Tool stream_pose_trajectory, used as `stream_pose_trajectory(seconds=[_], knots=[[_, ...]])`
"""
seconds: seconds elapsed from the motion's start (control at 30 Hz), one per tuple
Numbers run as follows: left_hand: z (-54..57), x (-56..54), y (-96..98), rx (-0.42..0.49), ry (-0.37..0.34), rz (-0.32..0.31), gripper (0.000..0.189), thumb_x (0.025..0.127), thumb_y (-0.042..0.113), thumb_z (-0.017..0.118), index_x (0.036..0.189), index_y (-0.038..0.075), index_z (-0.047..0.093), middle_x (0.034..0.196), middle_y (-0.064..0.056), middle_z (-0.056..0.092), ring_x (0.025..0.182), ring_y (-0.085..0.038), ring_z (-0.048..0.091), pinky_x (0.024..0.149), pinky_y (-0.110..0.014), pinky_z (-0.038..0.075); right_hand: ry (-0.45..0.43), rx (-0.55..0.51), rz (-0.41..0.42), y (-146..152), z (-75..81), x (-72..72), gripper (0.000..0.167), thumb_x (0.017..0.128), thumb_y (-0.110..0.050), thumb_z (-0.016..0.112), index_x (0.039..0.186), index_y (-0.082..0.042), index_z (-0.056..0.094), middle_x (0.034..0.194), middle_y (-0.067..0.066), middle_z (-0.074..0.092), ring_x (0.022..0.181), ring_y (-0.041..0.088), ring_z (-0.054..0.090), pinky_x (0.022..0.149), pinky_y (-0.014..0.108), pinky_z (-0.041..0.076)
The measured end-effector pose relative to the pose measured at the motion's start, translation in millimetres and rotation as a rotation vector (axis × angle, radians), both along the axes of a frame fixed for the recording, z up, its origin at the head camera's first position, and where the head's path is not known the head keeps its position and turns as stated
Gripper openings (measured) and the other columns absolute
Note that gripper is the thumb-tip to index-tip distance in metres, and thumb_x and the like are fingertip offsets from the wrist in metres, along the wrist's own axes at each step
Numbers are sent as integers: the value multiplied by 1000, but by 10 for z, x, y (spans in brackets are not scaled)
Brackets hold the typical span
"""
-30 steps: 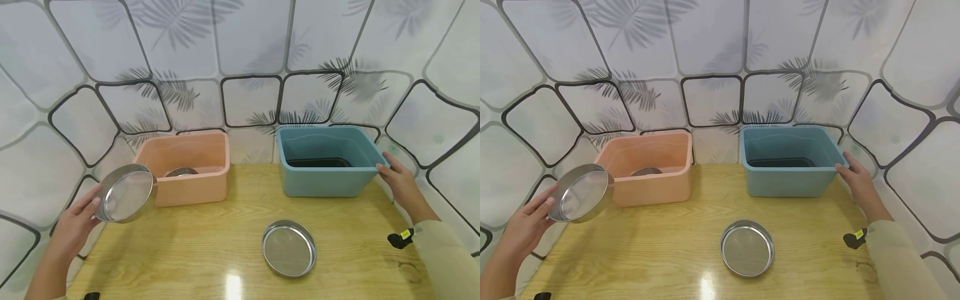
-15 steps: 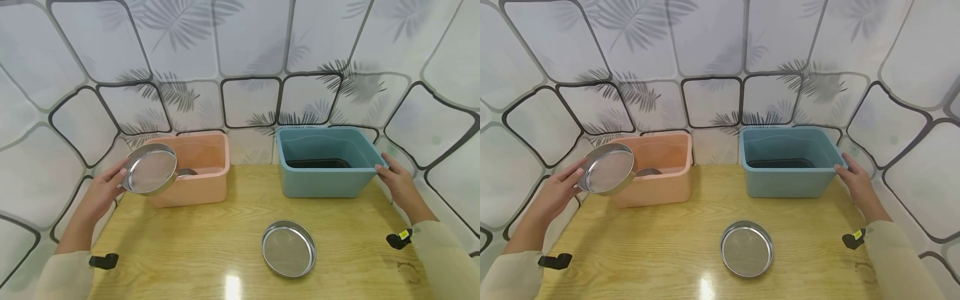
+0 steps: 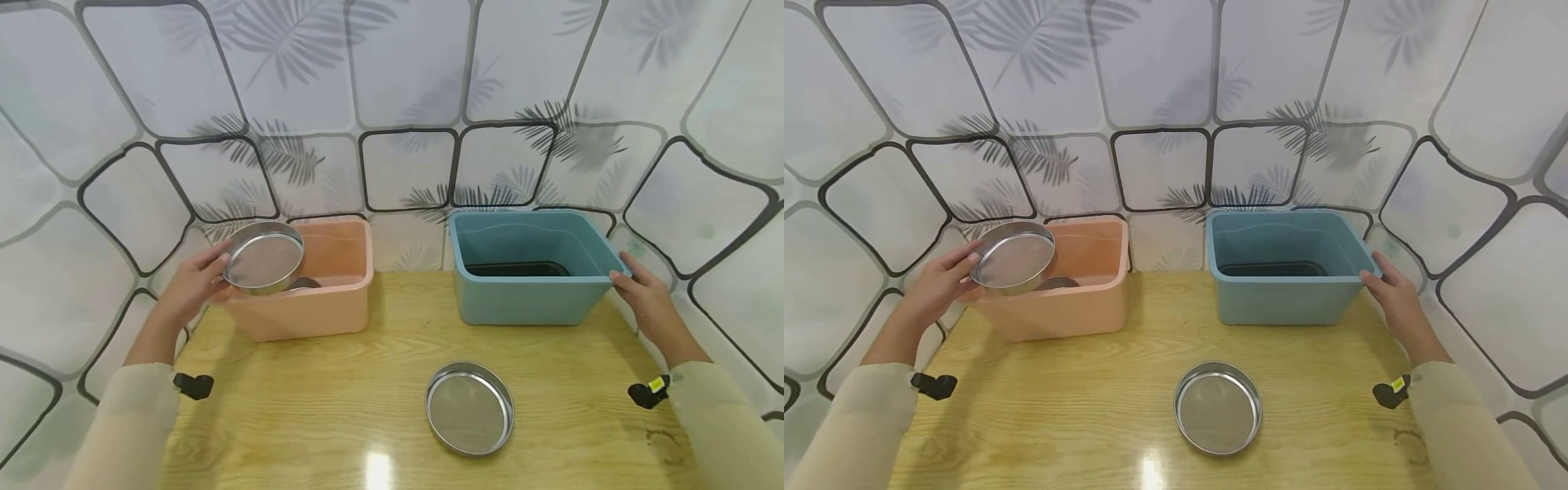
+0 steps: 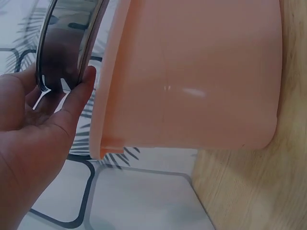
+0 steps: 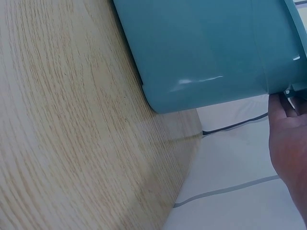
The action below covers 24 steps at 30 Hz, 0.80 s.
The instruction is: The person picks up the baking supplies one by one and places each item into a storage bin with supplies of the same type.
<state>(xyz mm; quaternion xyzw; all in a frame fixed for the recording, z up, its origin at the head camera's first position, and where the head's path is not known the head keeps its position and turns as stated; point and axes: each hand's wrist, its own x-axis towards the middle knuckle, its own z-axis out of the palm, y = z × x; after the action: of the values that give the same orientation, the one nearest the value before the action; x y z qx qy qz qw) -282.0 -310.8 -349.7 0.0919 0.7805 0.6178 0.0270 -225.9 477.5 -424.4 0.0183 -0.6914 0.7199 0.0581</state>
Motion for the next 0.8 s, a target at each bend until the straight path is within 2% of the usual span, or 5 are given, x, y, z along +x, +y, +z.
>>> stream_pose_trajectory(seconds=[0.2,0.43,0.53,0.67,0.8], knots=[[-41,-220,93,-148,-26,-22,62,108,38,43,162,18,19,170,-8,4,148,-38,30,92,-14,51,-2,30,9,3,-6,2,75,107,-19,50,162,-14,0,167,0,-17,155,14,-3,88,-1,41],[-41,-426,231,-215,-53,-54,58,110,27,43,161,12,21,169,-15,8,145,-40,34,94,-18,51,-17,32,-3,9,-12,0,74,106,-19,51,162,-16,2,167,1,-17,155,13,-2,91,0,40],[-45,-519,300,-245,-60,-76,57,110,23,42,161,9,22,167,-18,14,143,-41,36,96,-21,52,-25,35,-12,15,-10,9,74,106,-21,51,162,-18,3,167,-1,-18,154,12,-2,101,2,35],[-73,-611,370,-296,-81,-130,55,110,15,39,160,3,20,165,-25,16,142,-44,36,108,-41,47,-22,35,-8,16,-11,3,74,106,-21,51,162,-17,2,167,-2,-17,154,12,-3,107,5,30],[-169,-712,414,-330,-72,-152,53,108,9,41,158,-2,23,162,-30,22,134,-42,44,104,-43,50,-15,33,-2,17,-11,-2,74,107,-20,50,162,-16,1,167,-3,-17,155,12,-4,100,2,35]])
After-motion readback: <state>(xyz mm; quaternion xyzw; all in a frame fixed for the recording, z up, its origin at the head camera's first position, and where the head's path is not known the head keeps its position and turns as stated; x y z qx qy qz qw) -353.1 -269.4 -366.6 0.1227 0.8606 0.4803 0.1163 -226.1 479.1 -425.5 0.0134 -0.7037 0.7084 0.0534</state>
